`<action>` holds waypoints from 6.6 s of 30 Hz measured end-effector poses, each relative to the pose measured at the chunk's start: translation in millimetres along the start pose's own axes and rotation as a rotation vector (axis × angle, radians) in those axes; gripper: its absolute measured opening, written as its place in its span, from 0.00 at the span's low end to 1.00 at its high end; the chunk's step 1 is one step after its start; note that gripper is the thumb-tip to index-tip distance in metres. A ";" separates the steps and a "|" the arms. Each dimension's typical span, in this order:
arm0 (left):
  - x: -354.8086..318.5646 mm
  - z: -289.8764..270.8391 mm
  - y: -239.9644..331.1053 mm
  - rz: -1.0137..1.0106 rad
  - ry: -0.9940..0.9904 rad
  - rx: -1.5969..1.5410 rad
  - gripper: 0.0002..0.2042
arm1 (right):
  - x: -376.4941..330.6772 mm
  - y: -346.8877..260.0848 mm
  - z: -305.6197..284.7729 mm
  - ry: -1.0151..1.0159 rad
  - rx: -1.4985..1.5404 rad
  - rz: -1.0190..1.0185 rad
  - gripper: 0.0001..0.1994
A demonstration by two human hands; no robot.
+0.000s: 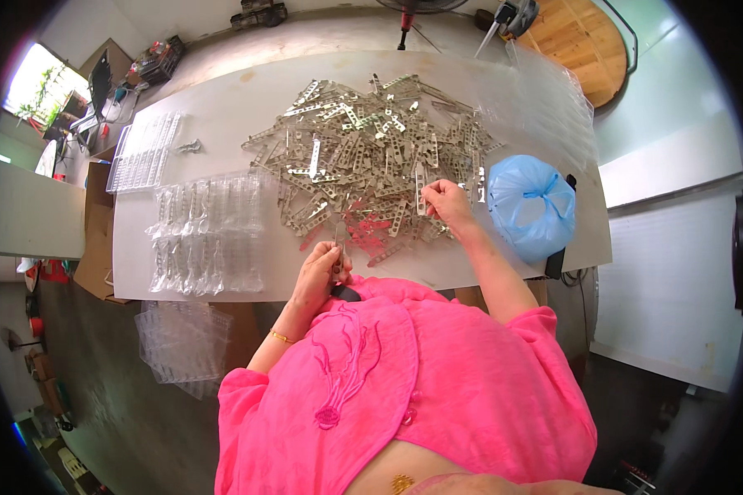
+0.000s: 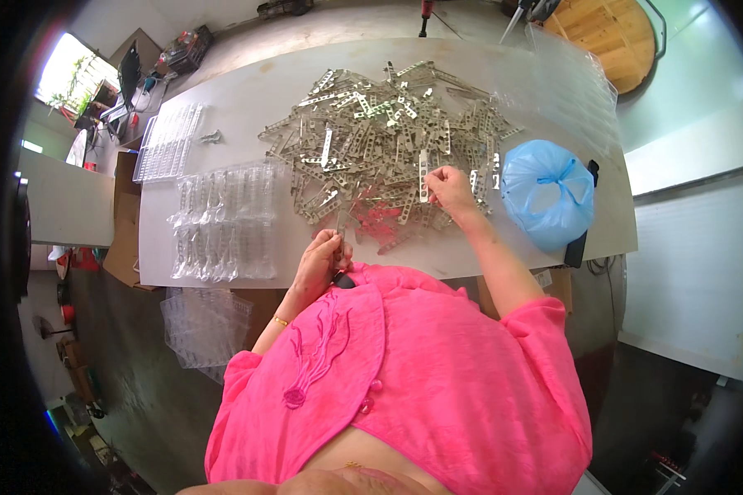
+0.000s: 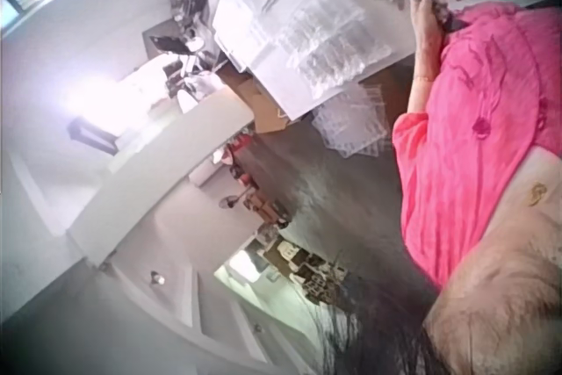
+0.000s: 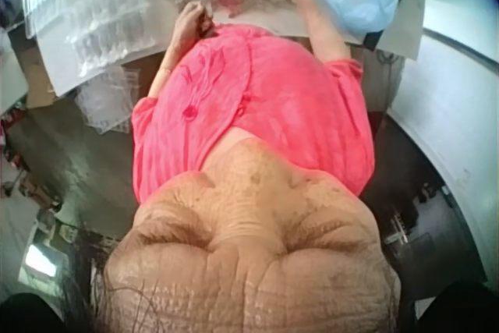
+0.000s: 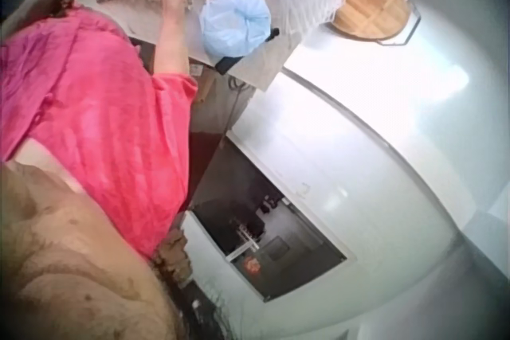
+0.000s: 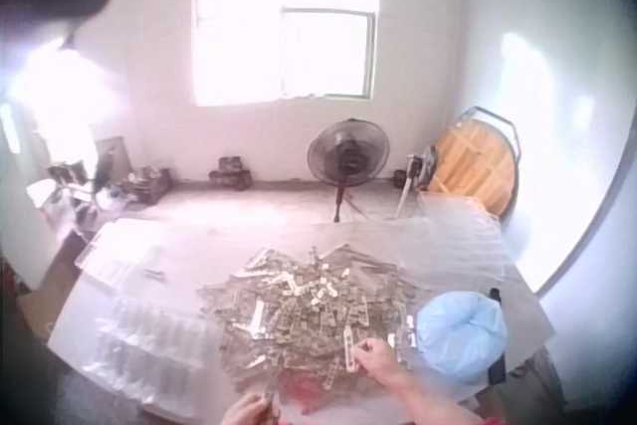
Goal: Manually sort and pack metal hardware components into plastic bags.
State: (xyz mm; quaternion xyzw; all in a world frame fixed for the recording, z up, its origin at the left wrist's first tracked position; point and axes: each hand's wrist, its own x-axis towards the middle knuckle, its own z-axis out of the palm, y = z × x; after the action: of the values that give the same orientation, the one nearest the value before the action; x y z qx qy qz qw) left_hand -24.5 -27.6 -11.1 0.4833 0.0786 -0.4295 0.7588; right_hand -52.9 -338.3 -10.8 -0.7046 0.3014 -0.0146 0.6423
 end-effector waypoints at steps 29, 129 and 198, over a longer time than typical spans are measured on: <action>3.4 11.7 -15.2 -0.090 -0.164 -0.265 0.03 | -96.6 -18.7 37.6 -0.239 0.076 -0.086 0.05; 32.6 43.3 -23.9 -0.001 -0.256 -0.195 0.03 | -95.1 -3.2 35.3 -0.349 0.148 0.009 0.05; 33.7 40.9 -38.5 0.146 -0.100 -0.142 0.11 | -91.7 3.6 32.7 -0.384 0.242 0.057 0.07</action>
State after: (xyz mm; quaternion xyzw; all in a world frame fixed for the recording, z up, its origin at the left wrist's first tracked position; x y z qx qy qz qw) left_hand -43.8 -86.1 -33.4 0.4105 0.0353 -0.3901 0.8234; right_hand -116.1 -268.3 13.8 -0.6035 0.1891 0.1018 0.7679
